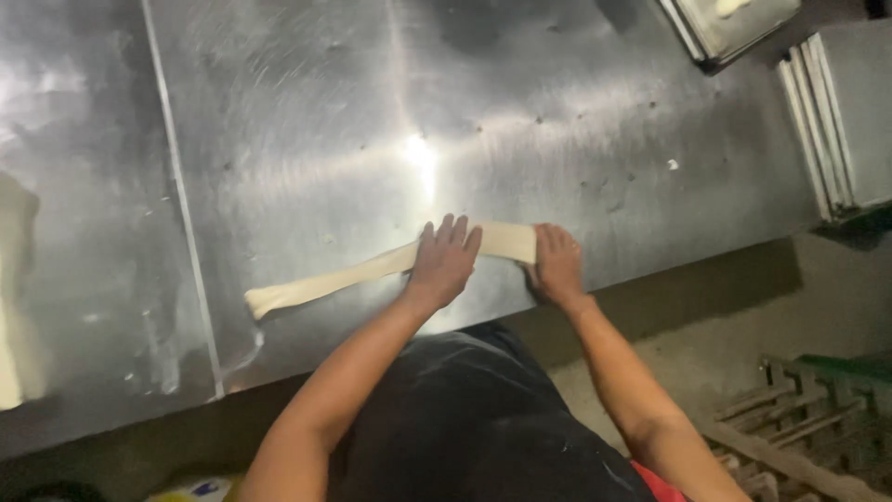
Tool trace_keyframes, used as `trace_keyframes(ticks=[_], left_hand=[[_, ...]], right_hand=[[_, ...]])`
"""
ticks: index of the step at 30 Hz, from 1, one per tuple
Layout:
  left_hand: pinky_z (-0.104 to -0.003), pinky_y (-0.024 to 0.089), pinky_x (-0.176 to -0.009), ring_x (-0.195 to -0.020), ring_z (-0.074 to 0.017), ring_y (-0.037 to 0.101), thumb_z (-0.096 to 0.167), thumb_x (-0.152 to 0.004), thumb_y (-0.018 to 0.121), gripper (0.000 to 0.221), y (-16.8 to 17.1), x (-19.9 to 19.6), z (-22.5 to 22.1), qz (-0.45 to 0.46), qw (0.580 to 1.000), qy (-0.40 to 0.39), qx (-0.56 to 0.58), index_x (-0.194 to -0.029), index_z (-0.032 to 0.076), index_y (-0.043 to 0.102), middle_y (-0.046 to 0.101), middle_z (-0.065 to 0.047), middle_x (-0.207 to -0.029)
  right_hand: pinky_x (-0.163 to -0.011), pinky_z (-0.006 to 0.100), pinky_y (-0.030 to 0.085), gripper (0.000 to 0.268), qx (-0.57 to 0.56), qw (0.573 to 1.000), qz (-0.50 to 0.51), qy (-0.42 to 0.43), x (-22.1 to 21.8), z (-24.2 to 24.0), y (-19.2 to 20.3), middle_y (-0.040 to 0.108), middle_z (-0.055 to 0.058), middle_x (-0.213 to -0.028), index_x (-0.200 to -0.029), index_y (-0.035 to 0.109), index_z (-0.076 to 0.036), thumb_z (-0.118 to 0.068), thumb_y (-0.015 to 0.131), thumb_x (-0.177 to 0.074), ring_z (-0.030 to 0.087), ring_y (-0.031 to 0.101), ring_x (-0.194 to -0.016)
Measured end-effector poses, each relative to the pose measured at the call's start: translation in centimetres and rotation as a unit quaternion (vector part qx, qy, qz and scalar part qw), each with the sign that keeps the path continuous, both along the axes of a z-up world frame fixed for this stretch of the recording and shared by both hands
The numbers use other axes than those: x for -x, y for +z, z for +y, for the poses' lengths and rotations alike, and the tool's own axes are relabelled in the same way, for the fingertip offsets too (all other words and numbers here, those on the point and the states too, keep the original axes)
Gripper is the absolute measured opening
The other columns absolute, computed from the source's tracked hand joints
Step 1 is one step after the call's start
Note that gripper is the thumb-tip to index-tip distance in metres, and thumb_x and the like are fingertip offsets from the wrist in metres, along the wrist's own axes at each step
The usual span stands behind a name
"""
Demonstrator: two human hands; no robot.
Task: Cutting a large piece of dough into strips and then portioning them into small balls.
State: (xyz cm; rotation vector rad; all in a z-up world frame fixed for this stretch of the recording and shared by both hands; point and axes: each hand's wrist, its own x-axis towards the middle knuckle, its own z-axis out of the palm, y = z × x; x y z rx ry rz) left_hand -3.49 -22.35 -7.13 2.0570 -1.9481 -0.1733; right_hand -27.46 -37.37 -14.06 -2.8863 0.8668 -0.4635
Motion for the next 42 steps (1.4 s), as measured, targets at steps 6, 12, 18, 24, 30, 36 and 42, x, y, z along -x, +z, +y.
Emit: trace_keyframes(ticks=[6, 12, 18, 24, 30, 36, 42], left_hand=[[-0.055, 0.045, -0.087, -0.105, -0.036, 0.059, 0.022, -0.085, 0.067, 0.047, -4.9, 4.5, -6.5, -0.016, 0.997, -0.036, 0.065, -0.127, 0.002, 0.061, 0.065, -0.017, -0.112], [-0.055, 0.044, -0.087, -0.1, -0.033, 0.058, 0.015, -0.091, 0.058, 0.032, -4.0, 9.2, -7.1, -0.093, 0.995, 0.02, 0.034, -0.12, 0.007, 0.067, 0.064, -0.011, -0.099], [-0.071, 0.025, -0.114, -0.145, -0.0473, 0.037, 0.022, -0.091, 0.056, 0.059, -7.3, 16.3, -7.7, -0.119, 0.991, 0.054, 0.008, -0.148, 0.01, 0.049, 0.044, -0.025, -0.152], [-0.084, 0.002, -0.108, -0.152, -0.0502, 0.003, 0.062, -0.094, 0.042, 0.079, -0.8, 15.5, -17.2, 0.022, 0.981, 0.102, -0.164, -0.161, 0.024, 0.023, 0.012, -0.021, -0.167], [-0.083, -0.005, -0.107, -0.154, -0.0472, -0.008, 0.074, -0.093, 0.03, 0.085, -2.1, 8.7, -26.9, -0.003, 0.946, 0.263, -0.191, -0.163, 0.028, 0.017, 0.001, -0.02, -0.17], [-0.075, 0.001, -0.115, -0.155, -0.0381, 0.008, 0.055, -0.101, 0.039, 0.071, -4.5, 12.4, -20.3, -0.016, 0.989, 0.104, -0.105, -0.161, 0.02, 0.024, 0.017, -0.017, -0.168], [-0.071, 0.0, -0.118, -0.158, -0.0394, 0.005, 0.048, -0.096, 0.054, 0.084, -4.7, 19.7, -19.4, 0.013, 0.982, 0.052, -0.183, -0.16, 0.005, 0.022, 0.015, -0.024, -0.171]], right_hand=[[-0.096, 0.048, 0.047, 0.046, 0.014, 0.991, 0.047, 0.123, 8.1, -10.4, 2.2, 0.065, 0.012, -0.121, -0.125, 0.063, -0.006, -0.006, 0.068, -0.079, 0.035, 0.058, -0.112], [-0.102, 0.055, 0.041, 0.053, 0.025, 0.997, 0.045, 0.064, 13.9, -14.1, 1.9, 0.061, 0.011, -0.132, -0.128, 0.062, -0.008, -0.006, 0.063, -0.075, 0.036, 0.054, -0.125], [-0.121, 0.071, 0.016, 0.075, -0.067, 0.997, -0.003, 0.034, 12.4, -8.6, -1.2, 0.032, 0.027, -0.161, -0.151, 0.038, 0.006, -0.028, 0.064, -0.089, 0.05, 0.025, -0.151], [-0.112, 0.077, -0.001, 0.09, -0.049, 0.996, 0.078, -0.02, 5.8, -14.9, -2.2, 0.017, 0.025, -0.164, -0.156, 0.023, -0.001, -0.058, 0.05, -0.093, 0.051, 0.006, -0.151], [-0.111, 0.074, -0.011, 0.09, -0.086, 0.989, 0.115, -0.044, -3.5, -28.4, 1.0, 0.004, 0.021, -0.17, -0.162, 0.015, -0.007, -0.069, 0.032, -0.098, 0.041, -0.002, -0.156], [-0.119, 0.065, -0.002, 0.089, -0.059, 0.99, 0.114, 0.058, 4.6, -25.0, -0.9, 0.018, 0.02, -0.167, -0.158, 0.024, -0.001, -0.063, 0.042, -0.096, 0.035, 0.009, -0.156], [-0.121, 0.061, 0.006, 0.09, -0.09, 0.994, 0.067, -0.009, 13.3, -17.2, -3.5, 0.027, 0.027, -0.158, -0.15, 0.028, 0.009, -0.055, 0.053, -0.092, 0.043, 0.016, -0.151]])
